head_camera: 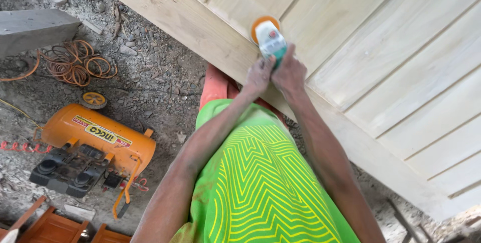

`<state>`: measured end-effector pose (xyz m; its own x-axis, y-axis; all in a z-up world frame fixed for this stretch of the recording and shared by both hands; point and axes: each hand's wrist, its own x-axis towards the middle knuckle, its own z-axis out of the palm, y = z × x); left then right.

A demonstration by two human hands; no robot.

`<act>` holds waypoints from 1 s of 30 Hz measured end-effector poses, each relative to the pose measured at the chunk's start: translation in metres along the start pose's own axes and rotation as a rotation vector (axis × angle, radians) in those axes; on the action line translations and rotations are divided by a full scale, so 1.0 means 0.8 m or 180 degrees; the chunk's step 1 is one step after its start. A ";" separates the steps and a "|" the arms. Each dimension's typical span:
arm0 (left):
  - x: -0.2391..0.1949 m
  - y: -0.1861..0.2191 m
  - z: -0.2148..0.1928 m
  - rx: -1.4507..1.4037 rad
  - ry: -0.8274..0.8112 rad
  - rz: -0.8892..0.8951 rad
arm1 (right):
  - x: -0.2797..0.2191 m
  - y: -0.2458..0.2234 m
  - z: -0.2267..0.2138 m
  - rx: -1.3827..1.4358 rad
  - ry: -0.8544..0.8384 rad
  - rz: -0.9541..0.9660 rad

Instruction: The person uses an electric orbital sander to smooth the surface of a large, light-colored wooden panel. The sander is moved across the wood in a continuous motion, generating visible dust.

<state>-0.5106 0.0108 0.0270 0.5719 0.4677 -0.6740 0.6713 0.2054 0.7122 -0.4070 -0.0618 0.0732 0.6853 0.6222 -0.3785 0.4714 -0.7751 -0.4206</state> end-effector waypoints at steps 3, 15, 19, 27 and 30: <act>-0.016 0.014 -0.001 -0.0088 -0.0285 0.0025 | -0.019 0.011 -0.012 0.0048 0.0000 0.0132; 0.029 0.035 -0.129 -0.0717 -0.0466 -0.0216 | 0.062 -0.103 0.007 0.0049 -0.0081 0.0042; 0.050 0.037 -0.173 -0.0715 -0.0324 0.0413 | 0.090 -0.145 0.014 0.0124 -0.0221 0.0141; 0.066 0.037 -0.213 -0.0387 -0.0523 -0.0186 | 0.112 -0.174 0.022 0.0234 -0.0071 -0.0096; 0.080 0.021 -0.192 -0.0127 -0.0592 -0.0169 | 0.113 -0.157 0.023 0.0121 0.0008 -0.0118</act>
<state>-0.5351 0.1762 0.0262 0.6158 0.2893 -0.7329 0.6858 0.2612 0.6793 -0.4144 0.0943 0.0769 0.6692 0.6500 -0.3601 0.4751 -0.7468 -0.4654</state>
